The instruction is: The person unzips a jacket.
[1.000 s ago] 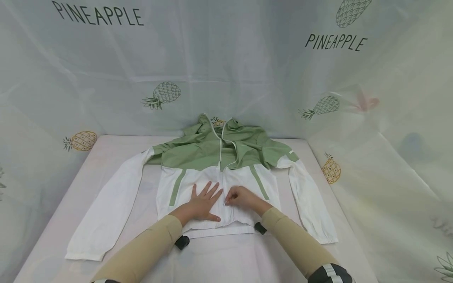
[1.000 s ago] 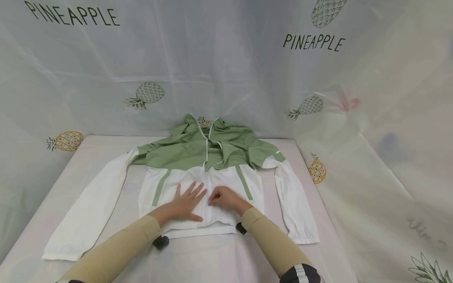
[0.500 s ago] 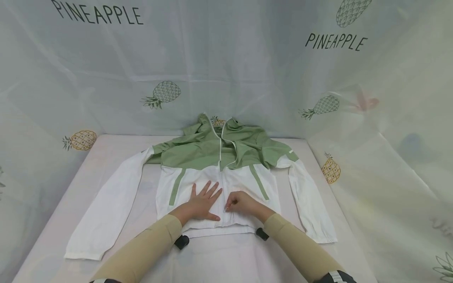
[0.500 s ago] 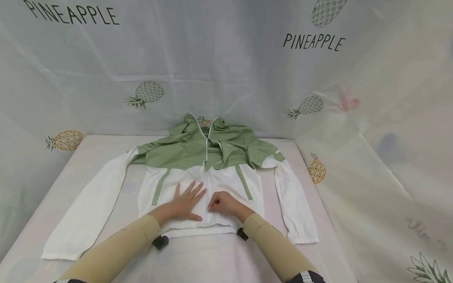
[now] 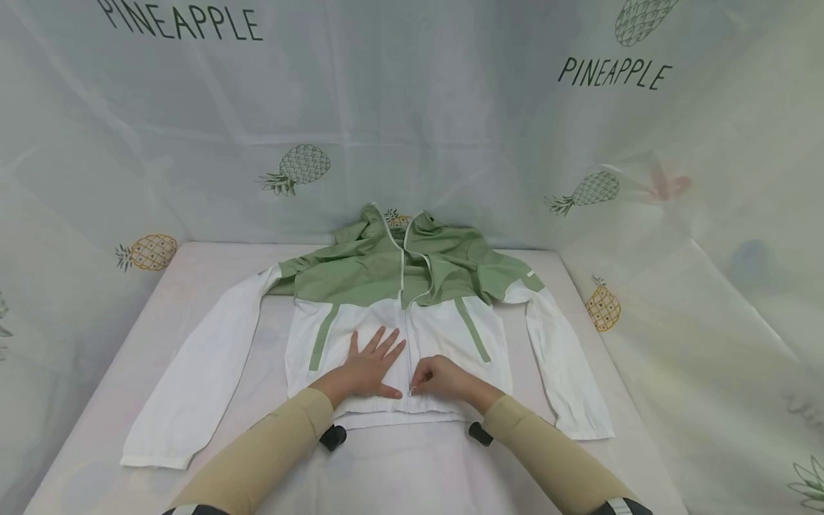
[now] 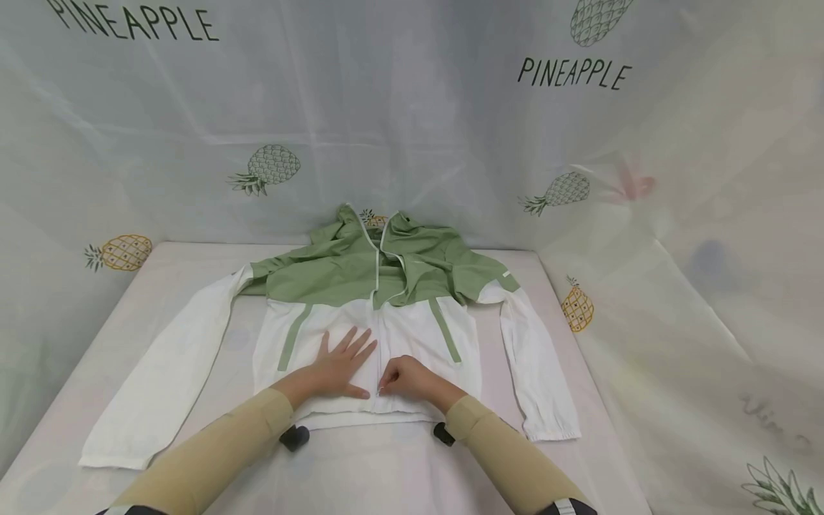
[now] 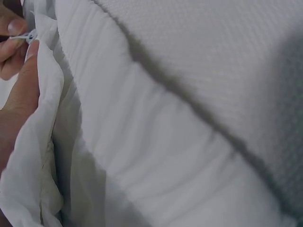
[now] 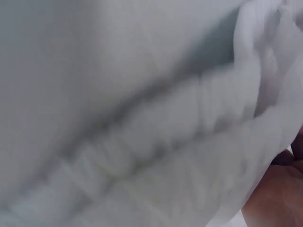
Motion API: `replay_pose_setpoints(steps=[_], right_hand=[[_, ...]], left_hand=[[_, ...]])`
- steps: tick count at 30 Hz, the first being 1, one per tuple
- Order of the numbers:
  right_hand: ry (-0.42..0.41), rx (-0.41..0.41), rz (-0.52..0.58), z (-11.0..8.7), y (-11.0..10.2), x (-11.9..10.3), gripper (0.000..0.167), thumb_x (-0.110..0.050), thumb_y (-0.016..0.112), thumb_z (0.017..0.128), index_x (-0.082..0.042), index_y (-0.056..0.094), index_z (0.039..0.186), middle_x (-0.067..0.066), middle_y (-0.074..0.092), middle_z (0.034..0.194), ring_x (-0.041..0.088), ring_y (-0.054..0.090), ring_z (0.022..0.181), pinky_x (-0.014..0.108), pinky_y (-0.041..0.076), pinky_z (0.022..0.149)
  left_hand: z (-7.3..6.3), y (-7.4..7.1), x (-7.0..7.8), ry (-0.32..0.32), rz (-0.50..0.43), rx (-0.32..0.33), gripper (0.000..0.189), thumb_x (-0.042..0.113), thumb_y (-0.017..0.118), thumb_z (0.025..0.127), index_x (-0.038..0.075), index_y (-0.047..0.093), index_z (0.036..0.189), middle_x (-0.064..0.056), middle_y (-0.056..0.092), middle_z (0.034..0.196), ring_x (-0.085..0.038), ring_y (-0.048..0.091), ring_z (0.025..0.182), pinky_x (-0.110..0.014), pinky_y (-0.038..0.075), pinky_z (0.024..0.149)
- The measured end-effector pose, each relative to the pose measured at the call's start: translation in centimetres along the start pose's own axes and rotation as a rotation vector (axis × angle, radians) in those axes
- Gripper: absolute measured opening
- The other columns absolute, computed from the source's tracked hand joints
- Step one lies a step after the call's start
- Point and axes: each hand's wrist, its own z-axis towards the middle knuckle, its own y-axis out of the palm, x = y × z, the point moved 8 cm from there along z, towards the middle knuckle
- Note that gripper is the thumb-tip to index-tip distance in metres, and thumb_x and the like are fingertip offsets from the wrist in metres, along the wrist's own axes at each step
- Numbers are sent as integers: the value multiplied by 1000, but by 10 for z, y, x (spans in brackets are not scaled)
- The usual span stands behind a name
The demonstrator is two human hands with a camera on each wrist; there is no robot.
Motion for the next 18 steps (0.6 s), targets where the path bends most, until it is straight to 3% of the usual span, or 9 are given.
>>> replay_pose_setpoints(steps=[7,18], right_hand=[[-4,-7,-5,-5,5,-1,7,-6,76,84,-7,71,79,-9,63,72,5,55,68,24,48,65],[33,-47,24,-11,11,-5,6,-5,76,83,-7,72,79,-9,63,70,5,55,66,23,47,63]], left_hand=[[4,4,-3,-6,26,-3,108,79,54,78,20,12,159,-3,-4,164,-30,-7,148,-71,1,106],[2,0,-1,-6,27,1,108,78,55,77,21,12,159,-2,-2,164,-30,-5,148,-71,3,107]])
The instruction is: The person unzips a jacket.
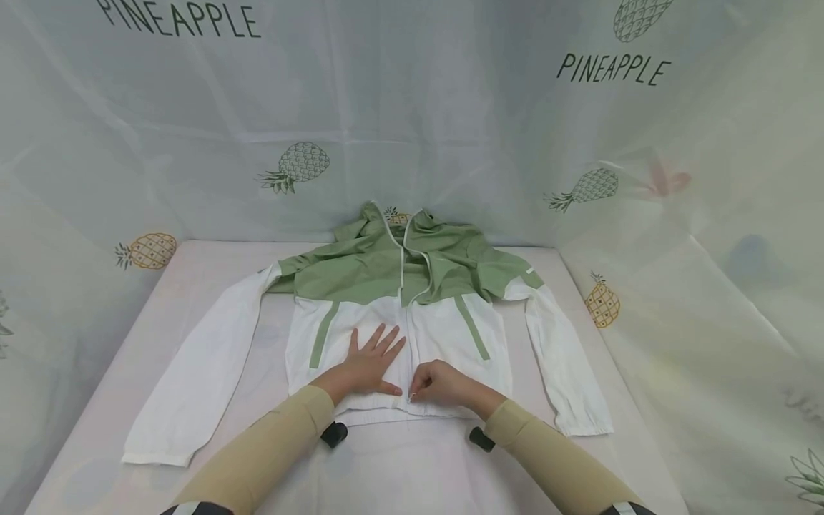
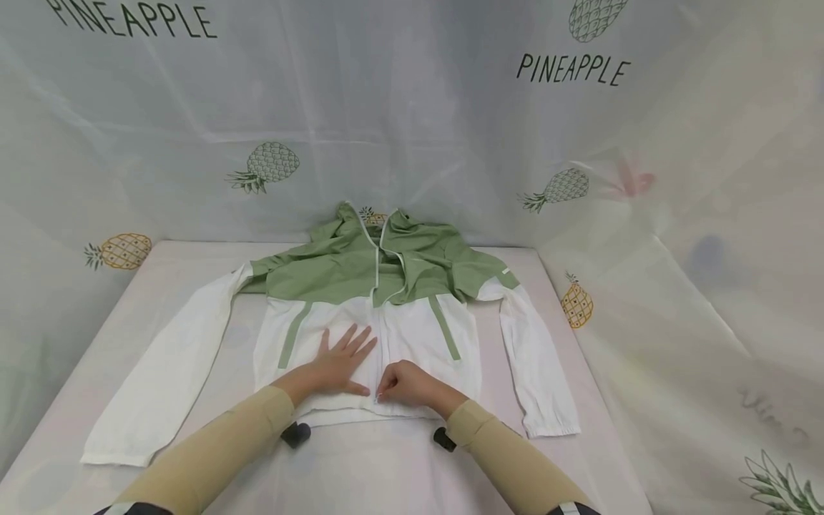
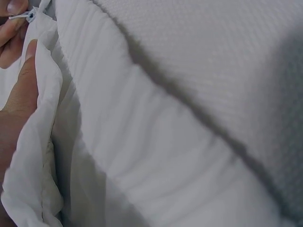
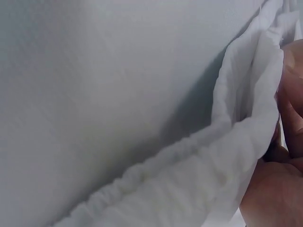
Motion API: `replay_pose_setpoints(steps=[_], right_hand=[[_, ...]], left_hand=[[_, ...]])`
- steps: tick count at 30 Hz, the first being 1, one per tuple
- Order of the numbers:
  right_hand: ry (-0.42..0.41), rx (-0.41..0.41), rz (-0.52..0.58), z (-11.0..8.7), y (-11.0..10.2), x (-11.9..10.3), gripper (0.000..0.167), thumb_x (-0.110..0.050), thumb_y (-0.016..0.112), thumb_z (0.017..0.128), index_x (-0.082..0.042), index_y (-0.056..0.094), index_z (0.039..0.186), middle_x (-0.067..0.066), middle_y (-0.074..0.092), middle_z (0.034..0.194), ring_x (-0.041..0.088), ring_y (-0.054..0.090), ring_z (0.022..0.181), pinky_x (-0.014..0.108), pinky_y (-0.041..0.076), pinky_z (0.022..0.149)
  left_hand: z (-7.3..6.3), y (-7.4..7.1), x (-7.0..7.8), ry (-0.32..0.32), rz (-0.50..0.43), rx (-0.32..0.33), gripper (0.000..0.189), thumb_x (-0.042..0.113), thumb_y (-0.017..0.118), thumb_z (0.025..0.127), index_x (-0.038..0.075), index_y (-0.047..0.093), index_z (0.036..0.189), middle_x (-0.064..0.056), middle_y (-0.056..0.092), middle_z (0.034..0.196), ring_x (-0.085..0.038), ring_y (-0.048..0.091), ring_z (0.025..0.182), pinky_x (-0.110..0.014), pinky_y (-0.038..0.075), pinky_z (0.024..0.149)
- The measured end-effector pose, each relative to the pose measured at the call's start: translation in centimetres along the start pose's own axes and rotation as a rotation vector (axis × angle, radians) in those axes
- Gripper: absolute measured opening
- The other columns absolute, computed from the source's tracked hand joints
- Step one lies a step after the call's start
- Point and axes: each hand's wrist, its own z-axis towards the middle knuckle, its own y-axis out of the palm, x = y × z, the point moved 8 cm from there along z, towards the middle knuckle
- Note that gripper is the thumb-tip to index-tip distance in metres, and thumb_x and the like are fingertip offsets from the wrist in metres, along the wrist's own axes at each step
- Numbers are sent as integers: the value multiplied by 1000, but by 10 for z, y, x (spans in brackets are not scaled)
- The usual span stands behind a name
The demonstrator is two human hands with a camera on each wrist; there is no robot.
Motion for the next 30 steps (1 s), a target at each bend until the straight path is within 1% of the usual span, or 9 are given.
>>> replay_pose_setpoints(steps=[3,7,13,19,25,27,30], right_hand=[[17,3,0,-1,0,1,5,-8,76,84,-6,73,81,-9,63,70,6,55,68,23,47,64],[13,14,18,-3,1,3,4,-8,76,84,-6,73,81,-8,63,72,7,55,69,24,47,65],[-4,19,48,-3,3,5,6,-7,76,84,-9,73,79,-8,64,74,7,55,70,24,46,65],[-43,9,64,-4,6,5,8,-8,75,85,-12,73,78,-8,64,75,7,55,71,23,46,66],[-62,-12,71,-5,8,4,8,-6,75,85,-10,72,79,-9,63,75,6,55,71,22,46,65],[-63,-2,77,-5,8,4,7,-6,75,85,-10,72,79,-8,63,76,6,55,71,22,46,65],[-64,37,79,-7,9,5,6,-7,75,85,-9,72,80,-9,63,78,6,55,73,23,47,67]], left_hand=[[0,0,0,1,-2,-3,108,78,55,77,21,13,158,-2,-1,164,-30,-5,148,-71,3,107],[1,1,0,-3,3,-8,108,78,55,77,21,13,159,-2,-2,164,-30,-5,148,-71,3,107],[1,2,0,-12,5,-8,108,78,55,77,22,12,159,-1,-3,164,-29,-6,148,-71,2,107],[2,0,0,-7,7,-3,110,79,55,76,21,12,159,-2,-3,164,-29,-6,148,-71,2,107],[2,-2,0,2,1,5,110,79,56,76,20,12,159,-2,-2,164,-30,-5,148,-72,3,106],[2,-1,0,4,0,8,110,79,56,76,20,12,159,-3,-2,164,-30,-5,148,-72,3,106],[2,-1,0,10,-5,22,110,78,56,76,19,13,158,-4,-1,164,-31,-4,148,-72,3,106]])
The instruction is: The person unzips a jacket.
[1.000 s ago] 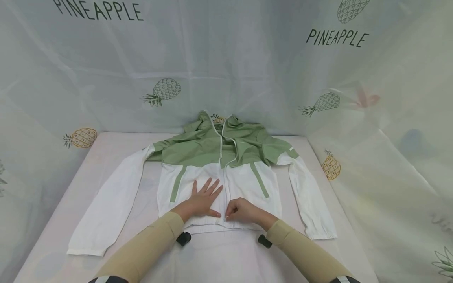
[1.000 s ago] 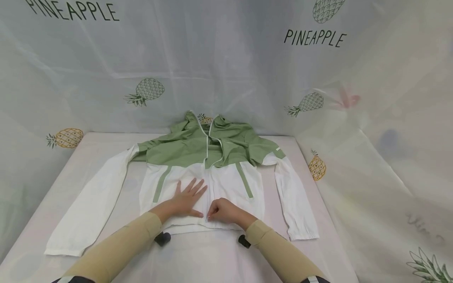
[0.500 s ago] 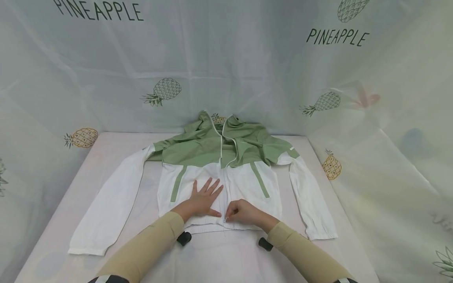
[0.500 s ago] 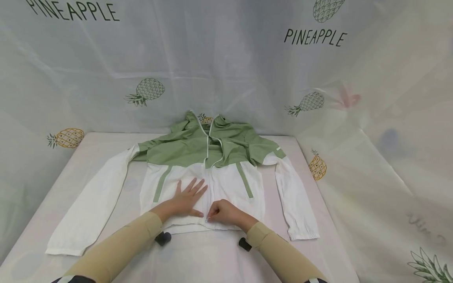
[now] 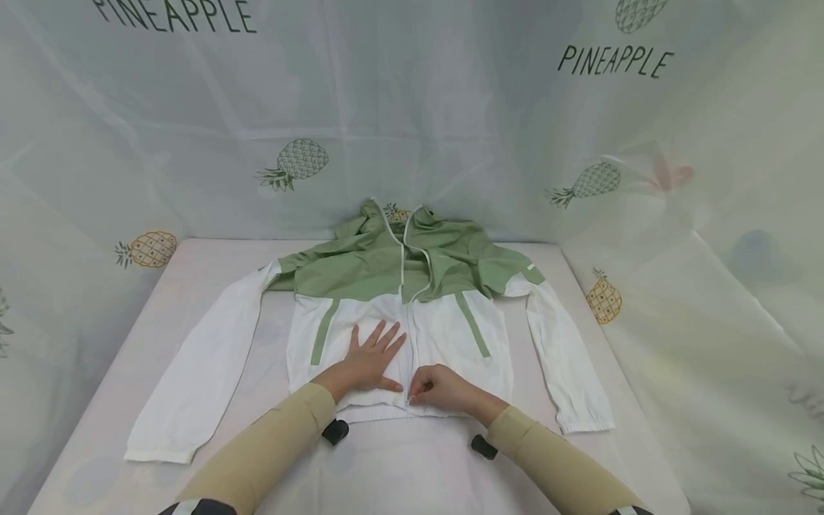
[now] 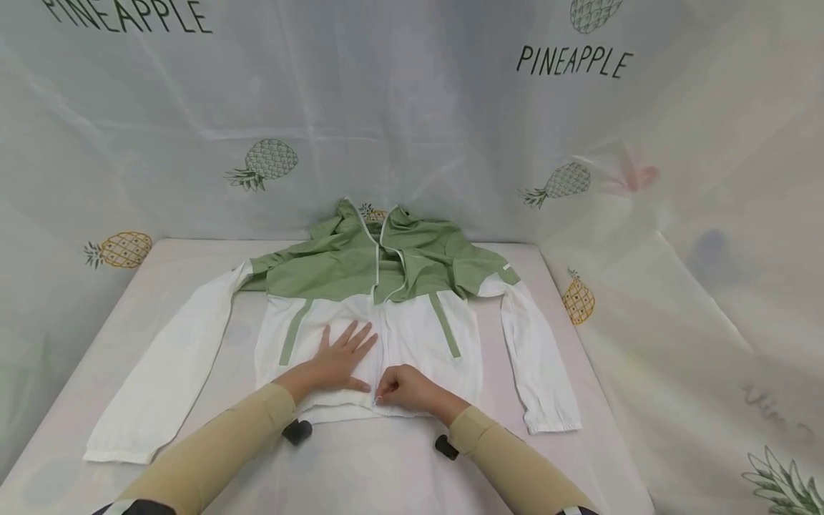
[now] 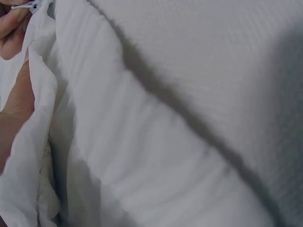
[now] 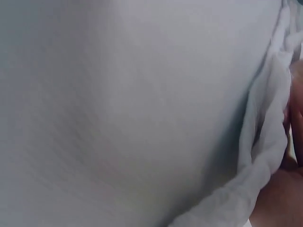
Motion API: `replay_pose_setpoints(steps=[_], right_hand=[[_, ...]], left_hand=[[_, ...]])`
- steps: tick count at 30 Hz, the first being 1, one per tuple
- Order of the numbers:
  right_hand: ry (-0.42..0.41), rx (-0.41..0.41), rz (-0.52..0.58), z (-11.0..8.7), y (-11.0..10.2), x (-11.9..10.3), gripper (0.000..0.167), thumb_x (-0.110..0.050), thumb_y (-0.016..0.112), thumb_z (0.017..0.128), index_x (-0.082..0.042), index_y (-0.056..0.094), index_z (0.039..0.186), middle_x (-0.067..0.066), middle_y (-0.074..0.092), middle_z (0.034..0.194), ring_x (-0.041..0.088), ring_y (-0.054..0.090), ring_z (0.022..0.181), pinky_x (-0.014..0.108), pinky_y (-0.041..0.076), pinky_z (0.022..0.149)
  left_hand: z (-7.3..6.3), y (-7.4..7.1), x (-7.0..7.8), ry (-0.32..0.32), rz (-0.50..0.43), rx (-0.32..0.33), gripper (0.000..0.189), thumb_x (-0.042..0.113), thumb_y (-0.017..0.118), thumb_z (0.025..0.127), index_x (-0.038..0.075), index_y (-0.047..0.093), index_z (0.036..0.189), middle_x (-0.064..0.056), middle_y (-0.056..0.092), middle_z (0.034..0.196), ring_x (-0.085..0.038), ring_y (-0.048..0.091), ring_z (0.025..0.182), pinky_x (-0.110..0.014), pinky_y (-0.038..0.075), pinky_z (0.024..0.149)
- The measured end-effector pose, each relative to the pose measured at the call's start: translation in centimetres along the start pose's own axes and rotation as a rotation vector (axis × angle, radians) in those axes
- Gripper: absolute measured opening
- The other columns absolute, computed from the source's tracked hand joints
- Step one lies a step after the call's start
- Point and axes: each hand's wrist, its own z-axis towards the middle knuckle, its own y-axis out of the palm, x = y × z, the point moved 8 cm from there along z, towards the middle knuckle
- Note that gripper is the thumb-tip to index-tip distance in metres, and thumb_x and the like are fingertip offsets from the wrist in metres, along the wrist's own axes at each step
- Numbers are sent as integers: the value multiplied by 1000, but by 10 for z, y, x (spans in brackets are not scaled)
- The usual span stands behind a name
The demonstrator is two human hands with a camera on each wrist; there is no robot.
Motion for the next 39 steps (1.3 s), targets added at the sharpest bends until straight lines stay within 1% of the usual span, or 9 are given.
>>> replay_pose_setpoints(steps=[7,11,16,19,22,24,27,35,39], right_hand=[[55,98,-18,-9,1,-1,3,-10,76,84,-10,74,83,-10,61,76,6,54,71,23,46,67],[57,141,-19,-12,1,-2,3,-8,76,83,-9,73,83,-11,61,74,5,54,68,22,47,64],[23,183,-7,-14,1,-4,5,-5,76,82,-8,73,81,-12,61,72,2,54,66,21,48,63],[2,201,1,-16,-1,-6,6,-4,76,82,-8,73,81,-11,60,71,2,54,66,21,48,62],[-7,210,4,-18,-2,-7,6,-3,76,82,-9,72,81,-10,60,71,2,54,66,21,47,62],[-6,210,3,-19,-2,-7,7,-4,76,82,-9,72,81,-10,59,72,2,53,66,21,46,62],[-14,211,0,-21,-2,-7,7,-4,76,82,-9,72,81,-9,59,73,3,53,67,21,46,61],[43,196,5,-29,4,-3,4,-8,77,83,-10,74,82,-11,60,70,3,52,64,21,45,60],[62,163,91,-33,11,0,3,-7,76,84,-5,73,83,-4,62,66,7,56,58,21,45,54]], left_hand=[[-2,-1,1,19,-8,66,108,77,59,74,21,20,157,-7,5,163,-34,1,148,-74,6,104],[-3,-3,5,25,-25,85,100,73,64,74,27,28,155,-8,9,163,-35,4,147,-75,7,104],[-6,-7,11,58,-54,140,85,64,72,75,27,45,147,-8,23,160,-35,15,146,-72,11,106],[-8,-12,19,144,-64,211,68,55,76,76,26,57,134,-6,36,152,-32,27,141,-66,20,107],[-12,-20,32,302,-69,300,46,41,81,76,25,67,117,-5,50,137,-29,42,130,-53,35,104],[-14,-23,39,395,-58,332,35,35,82,76,25,71,108,-3,55,128,-26,47,123,-45,41,98],[-14,-23,44,453,-58,316,25,31,81,77,27,74,101,0,57,122,-22,49,117,-38,44,93],[-13,-16,48,425,-73,178,11,33,80,81,31,71,87,6,55,113,-15,49,106,-31,44,84],[-15,-17,51,436,-113,148,13,29,80,81,28,67,80,12,56,98,-10,50,93,-26,43,77]])
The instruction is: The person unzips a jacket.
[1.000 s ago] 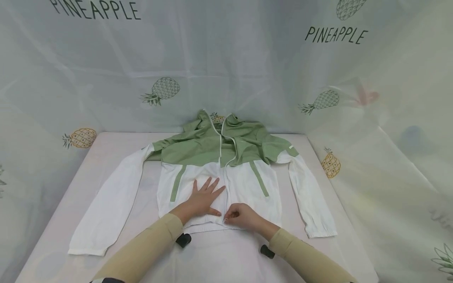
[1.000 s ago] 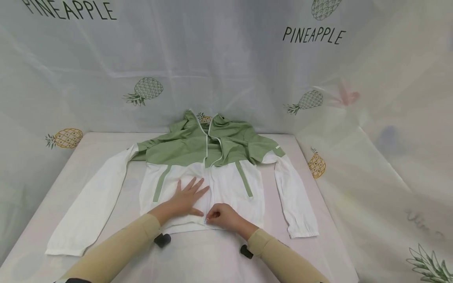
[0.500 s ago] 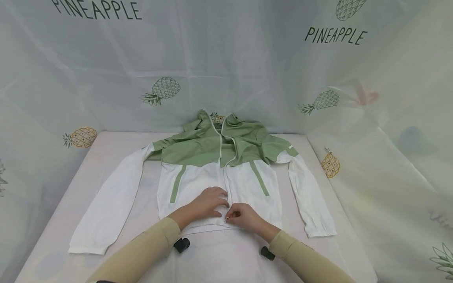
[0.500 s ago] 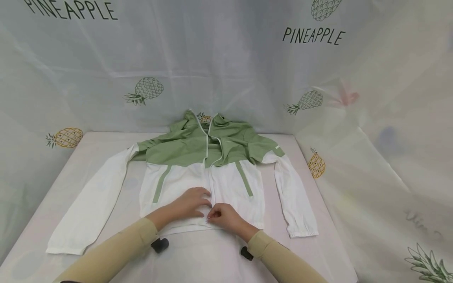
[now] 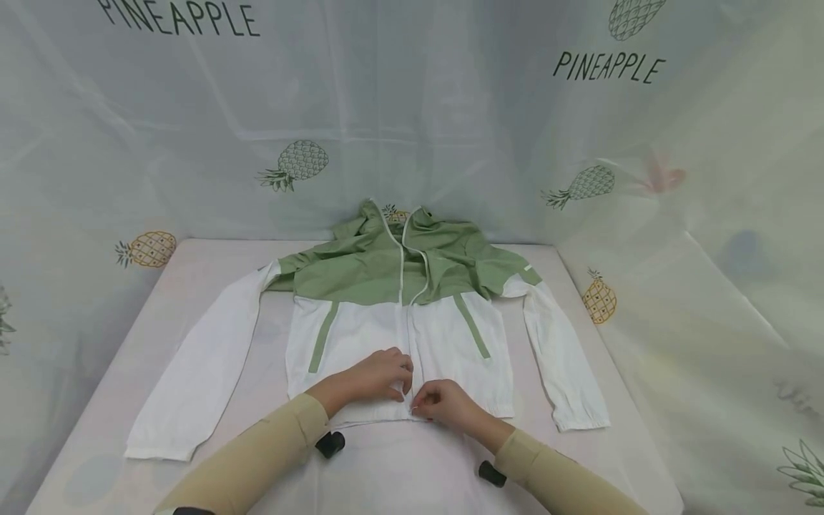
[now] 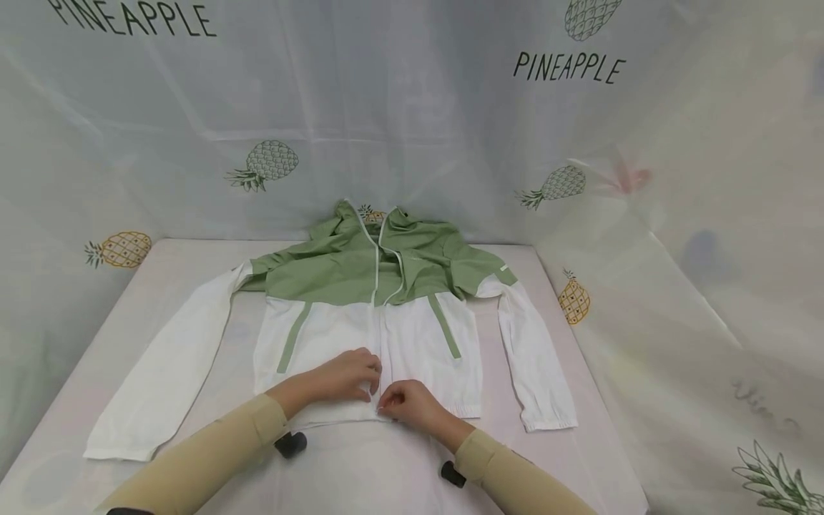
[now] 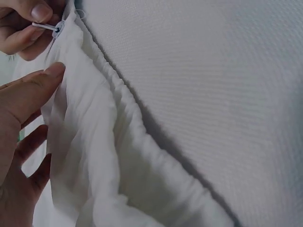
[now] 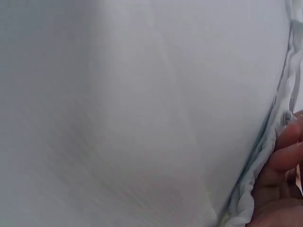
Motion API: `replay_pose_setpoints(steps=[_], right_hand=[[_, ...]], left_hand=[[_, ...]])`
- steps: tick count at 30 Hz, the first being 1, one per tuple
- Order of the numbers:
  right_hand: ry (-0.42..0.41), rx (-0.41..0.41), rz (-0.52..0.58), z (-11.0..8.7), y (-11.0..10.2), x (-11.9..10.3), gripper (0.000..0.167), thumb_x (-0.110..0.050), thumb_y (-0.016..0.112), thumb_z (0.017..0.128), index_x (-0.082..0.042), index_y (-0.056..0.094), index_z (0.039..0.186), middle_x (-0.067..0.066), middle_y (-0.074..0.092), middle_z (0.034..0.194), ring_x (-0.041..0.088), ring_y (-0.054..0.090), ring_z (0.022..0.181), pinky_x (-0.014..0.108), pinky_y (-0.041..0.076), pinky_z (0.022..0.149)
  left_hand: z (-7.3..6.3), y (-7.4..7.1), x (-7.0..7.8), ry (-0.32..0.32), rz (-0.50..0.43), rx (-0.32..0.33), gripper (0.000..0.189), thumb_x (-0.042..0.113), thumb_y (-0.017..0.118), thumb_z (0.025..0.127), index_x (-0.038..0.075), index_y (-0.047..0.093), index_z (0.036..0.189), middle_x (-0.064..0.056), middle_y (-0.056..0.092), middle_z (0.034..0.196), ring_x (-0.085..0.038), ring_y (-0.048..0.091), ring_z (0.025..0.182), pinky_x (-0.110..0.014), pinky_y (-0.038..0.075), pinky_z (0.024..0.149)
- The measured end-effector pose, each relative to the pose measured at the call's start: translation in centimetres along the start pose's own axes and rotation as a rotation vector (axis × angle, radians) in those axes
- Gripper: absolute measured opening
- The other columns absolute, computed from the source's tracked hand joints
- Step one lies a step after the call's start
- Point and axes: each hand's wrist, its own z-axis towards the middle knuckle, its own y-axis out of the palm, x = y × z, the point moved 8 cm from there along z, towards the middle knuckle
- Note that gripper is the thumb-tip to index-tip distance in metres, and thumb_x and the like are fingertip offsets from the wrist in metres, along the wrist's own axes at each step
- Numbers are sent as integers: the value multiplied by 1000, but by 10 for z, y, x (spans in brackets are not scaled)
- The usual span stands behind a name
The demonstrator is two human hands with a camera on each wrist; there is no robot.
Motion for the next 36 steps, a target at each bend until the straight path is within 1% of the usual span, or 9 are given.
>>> replay_pose_setpoints(steps=[3,7,12,17,20,22,25,31,36], right_hand=[[28,-30,81,0,4,5,3,-4,73,86,-3,71,84,2,63,64,12,59,54,22,48,51],[38,-21,139,5,1,8,4,-1,69,88,-1,68,85,6,65,70,15,63,58,25,52,53],[22,-25,128,12,-3,7,6,-4,68,91,1,67,89,4,62,72,13,61,59,24,52,54],[-4,-89,83,17,-1,6,6,-5,67,92,1,66,90,3,61,71,11,58,57,23,50,53],[-8,-128,77,19,0,6,8,-5,66,92,3,66,93,4,62,72,12,58,58,23,51,54],[-4,-143,79,20,1,6,10,-5,66,92,5,65,94,5,63,73,12,59,59,24,52,54],[8,-158,86,20,1,8,9,-5,64,94,5,65,94,4,63,72,11,59,59,23,52,55],[21,-182,94,21,2,11,8,-5,60,96,0,65,94,4,63,73,11,59,59,25,53,56],[23,-192,102,23,3,13,8,-4,58,97,1,65,95,4,63,75,11,60,60,26,54,57]], left_hand=[[0,1,-2,-9,-73,-6,14,21,78,83,25,65,81,15,55,87,-7,51,83,-24,44,75],[3,1,-12,-42,-143,13,13,16,75,85,22,63,83,15,54,80,-5,52,76,-24,45,74],[6,0,-22,-54,-213,35,13,17,75,85,21,62,83,14,53,79,-4,51,75,-23,45,73],[8,4,-30,-78,-348,-14,6,18,77,84,21,71,84,16,56,80,-2,51,74,-22,45,73],[8,5,-32,-87,-400,-29,3,19,78,83,19,76,85,16,58,79,-1,50,73,-21,45,72],[8,5,-32,-86,-406,-29,4,19,78,82,17,76,85,16,59,79,-1,50,72,-21,45,72],[8,5,-31,-80,-395,-27,5,18,78,82,16,77,86,15,59,79,-1,50,72,-21,45,71],[8,5,-31,-111,-419,-29,4,17,78,83,14,77,85,15,59,79,-2,51,72,-22,45,72],[9,6,-33,-126,-428,-15,3,14,78,82,14,76,84,14,59,78,-3,51,72,-23,45,73]])
